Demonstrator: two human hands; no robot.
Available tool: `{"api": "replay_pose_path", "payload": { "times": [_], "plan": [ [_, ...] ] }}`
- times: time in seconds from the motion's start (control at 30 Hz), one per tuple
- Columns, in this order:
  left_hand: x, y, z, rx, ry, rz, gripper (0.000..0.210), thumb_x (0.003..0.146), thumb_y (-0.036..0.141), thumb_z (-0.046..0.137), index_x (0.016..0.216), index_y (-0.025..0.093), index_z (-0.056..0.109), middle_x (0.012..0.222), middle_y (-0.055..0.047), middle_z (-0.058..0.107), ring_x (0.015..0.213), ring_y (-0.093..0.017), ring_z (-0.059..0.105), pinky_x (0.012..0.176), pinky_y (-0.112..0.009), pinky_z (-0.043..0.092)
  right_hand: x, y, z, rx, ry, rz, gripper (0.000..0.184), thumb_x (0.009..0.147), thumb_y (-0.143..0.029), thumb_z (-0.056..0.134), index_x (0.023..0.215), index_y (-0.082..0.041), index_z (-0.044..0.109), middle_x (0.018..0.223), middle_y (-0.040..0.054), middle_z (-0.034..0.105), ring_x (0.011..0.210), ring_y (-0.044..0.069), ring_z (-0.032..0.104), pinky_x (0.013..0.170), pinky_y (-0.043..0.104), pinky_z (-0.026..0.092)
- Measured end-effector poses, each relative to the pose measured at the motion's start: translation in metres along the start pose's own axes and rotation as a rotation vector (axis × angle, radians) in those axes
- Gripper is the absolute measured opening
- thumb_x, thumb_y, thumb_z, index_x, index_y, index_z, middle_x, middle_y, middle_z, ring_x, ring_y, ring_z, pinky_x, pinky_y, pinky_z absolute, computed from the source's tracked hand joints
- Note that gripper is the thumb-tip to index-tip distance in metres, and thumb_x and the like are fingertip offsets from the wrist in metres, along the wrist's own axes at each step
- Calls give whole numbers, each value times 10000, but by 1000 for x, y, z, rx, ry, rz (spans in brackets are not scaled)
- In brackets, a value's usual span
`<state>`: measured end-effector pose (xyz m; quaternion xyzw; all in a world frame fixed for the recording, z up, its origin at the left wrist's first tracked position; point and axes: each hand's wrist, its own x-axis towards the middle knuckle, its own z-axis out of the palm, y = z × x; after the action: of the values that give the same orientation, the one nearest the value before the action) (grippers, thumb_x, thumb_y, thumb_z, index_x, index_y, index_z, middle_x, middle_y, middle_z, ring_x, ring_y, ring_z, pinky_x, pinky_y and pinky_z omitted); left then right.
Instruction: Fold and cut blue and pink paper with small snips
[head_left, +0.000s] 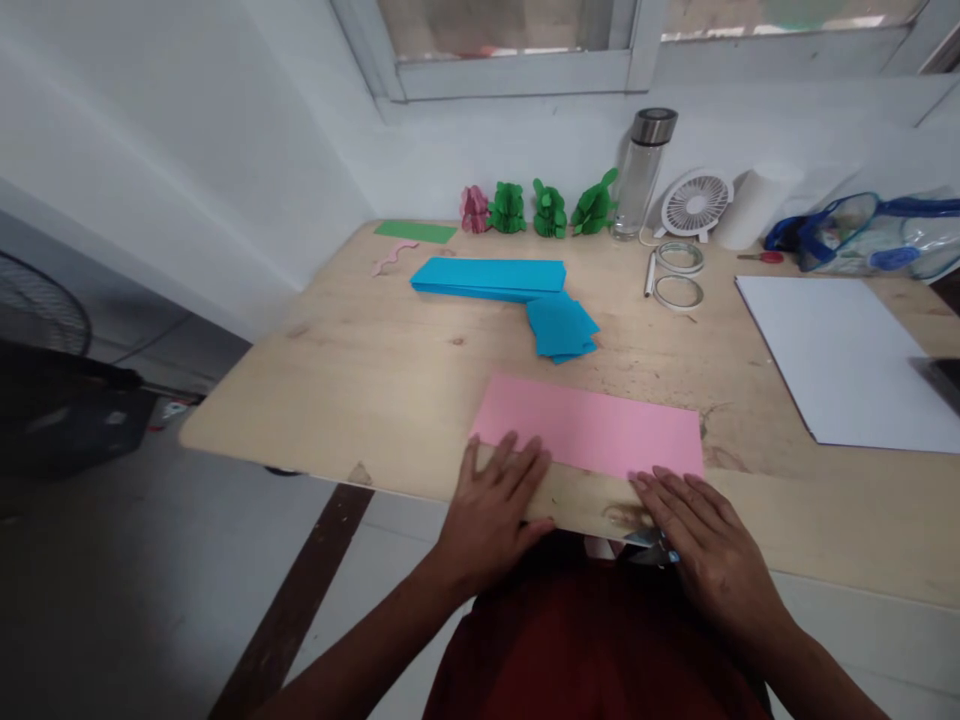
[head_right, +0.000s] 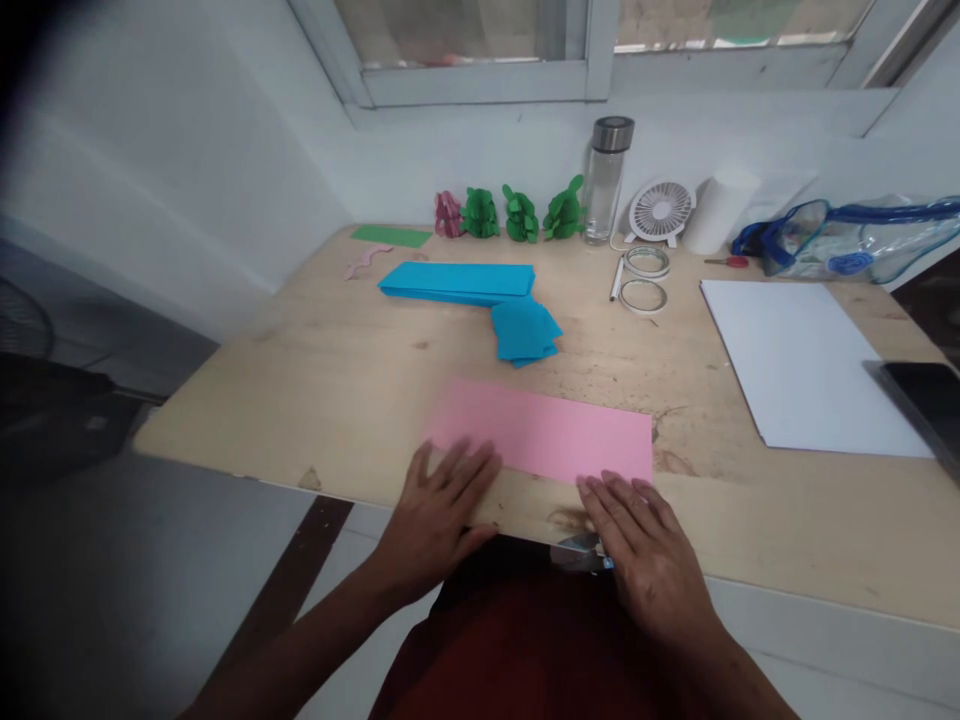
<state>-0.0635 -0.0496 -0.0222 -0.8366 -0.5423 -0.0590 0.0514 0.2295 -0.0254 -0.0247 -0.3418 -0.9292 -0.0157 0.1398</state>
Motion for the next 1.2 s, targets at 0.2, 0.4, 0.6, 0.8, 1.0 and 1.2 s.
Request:
{"api": "replay_pose_path", "payload": {
  "times": [0.2,0.4,0.6,0.8,1.0,1.2],
  "plan": [
    [-30,-48,0,116,11,-185,583,938,513,315,1414,177,343,1438,-94,425,1371,-319,289,1092,-600,182,0,-1,-1,1,-3,9,606,882,-34,332,1473,-115,232,1427,81,458,1340,247,357,1055,461,296],
    [-35,-56,-7,98,44,-191,500,948,437,364,1379,187,392,1444,-110,411,1335,-326,358,1049,-582,295,2,-3,-2,26,6,20,619,875,-31,340,1476,-123,227,1414,87,475,1322,250,385,1044,469,311],
    [-13,-53,-8,87,238,7,367,906,132,465,1271,144,502,1277,-129,583,1252,-269,480,1036,-483,390,7,-5,-5,58,39,45,663,856,-9,348,1485,-150,196,1409,70,483,1301,234,416,1053,466,313],
    [13,-68,-13,175,254,288,268,890,25,404,1034,108,615,1021,-112,690,977,-206,638,884,-387,517,14,-9,-2,69,68,69,686,853,10,339,1491,-178,169,1416,54,476,1295,221,423,1056,471,325],
    [24,-78,-9,188,233,308,274,885,27,373,985,112,614,923,-107,686,854,-198,641,724,-333,534,26,-7,-3,62,95,74,683,848,7,350,1486,-187,200,1408,58,486,1307,228,411,1057,481,336],
    [24,-69,-4,113,132,154,318,898,71,374,1090,186,601,1000,-80,684,910,-211,640,773,-370,529,62,-17,-3,86,97,6,611,840,-42,412,1434,-169,344,1377,102,516,1295,251,426,1037,498,364]
  ]
}}
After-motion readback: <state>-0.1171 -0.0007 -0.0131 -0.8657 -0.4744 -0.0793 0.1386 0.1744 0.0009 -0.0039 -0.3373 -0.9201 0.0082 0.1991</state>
